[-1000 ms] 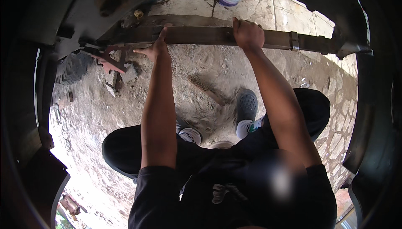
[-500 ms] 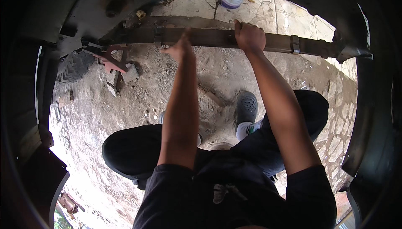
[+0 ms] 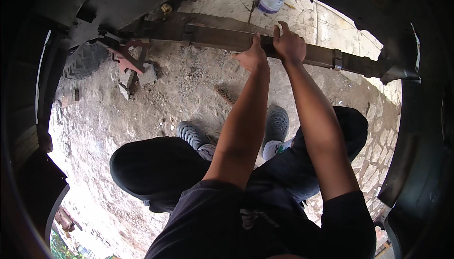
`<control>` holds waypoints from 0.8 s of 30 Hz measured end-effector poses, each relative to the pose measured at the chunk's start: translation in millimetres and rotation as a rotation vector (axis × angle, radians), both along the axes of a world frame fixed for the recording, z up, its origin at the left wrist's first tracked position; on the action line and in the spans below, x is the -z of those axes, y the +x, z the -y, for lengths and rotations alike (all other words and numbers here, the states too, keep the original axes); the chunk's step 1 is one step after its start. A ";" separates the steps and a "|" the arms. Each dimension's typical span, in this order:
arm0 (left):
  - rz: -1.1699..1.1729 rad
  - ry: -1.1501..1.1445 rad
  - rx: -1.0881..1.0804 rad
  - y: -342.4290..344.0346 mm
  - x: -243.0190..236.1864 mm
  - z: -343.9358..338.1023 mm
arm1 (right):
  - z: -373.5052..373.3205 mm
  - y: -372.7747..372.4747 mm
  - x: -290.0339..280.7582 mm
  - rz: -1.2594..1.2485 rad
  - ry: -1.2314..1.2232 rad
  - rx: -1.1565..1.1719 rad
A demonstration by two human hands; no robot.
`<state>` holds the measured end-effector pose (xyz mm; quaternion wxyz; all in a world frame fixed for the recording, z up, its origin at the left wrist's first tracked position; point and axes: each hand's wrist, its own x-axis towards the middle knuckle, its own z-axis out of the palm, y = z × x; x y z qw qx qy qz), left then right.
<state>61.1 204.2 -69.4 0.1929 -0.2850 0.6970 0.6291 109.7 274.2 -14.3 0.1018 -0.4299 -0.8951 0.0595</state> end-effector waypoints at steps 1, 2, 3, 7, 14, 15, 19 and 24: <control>-0.045 -0.009 0.019 -0.9 -0.8 0.6 | -2.1 1.0 3.2 -0.005 0.006 -0.003; -0.091 -0.019 0.038 -5.2 -0.1 5.5 | -5.5 2.2 5.7 -0.010 0.012 -0.007; -0.139 -0.038 0.061 -12.4 1.5 15.0 | -4.4 3.1 6.8 -0.017 0.005 -0.010; -0.252 0.026 -0.180 -74.2 15.0 61.4 | 0.8 2.2 1.6 -0.055 -0.020 -0.039; -0.029 0.152 -0.138 -66.5 23.5 41.1 | -0.1 1.3 3.2 -0.039 -0.029 -0.051; 0.004 0.160 -0.100 -60.5 28.3 33.3 | -0.7 -0.9 1.8 -0.026 -0.032 -0.052; 0.067 0.027 0.066 -3.6 -0.5 0.9 | -11.1 7.5 7.0 0.012 -0.024 -0.013; -0.213 0.089 -0.014 -60.7 55.8 39.7 | -0.2 -5.1 2.0 -0.010 -0.023 -0.057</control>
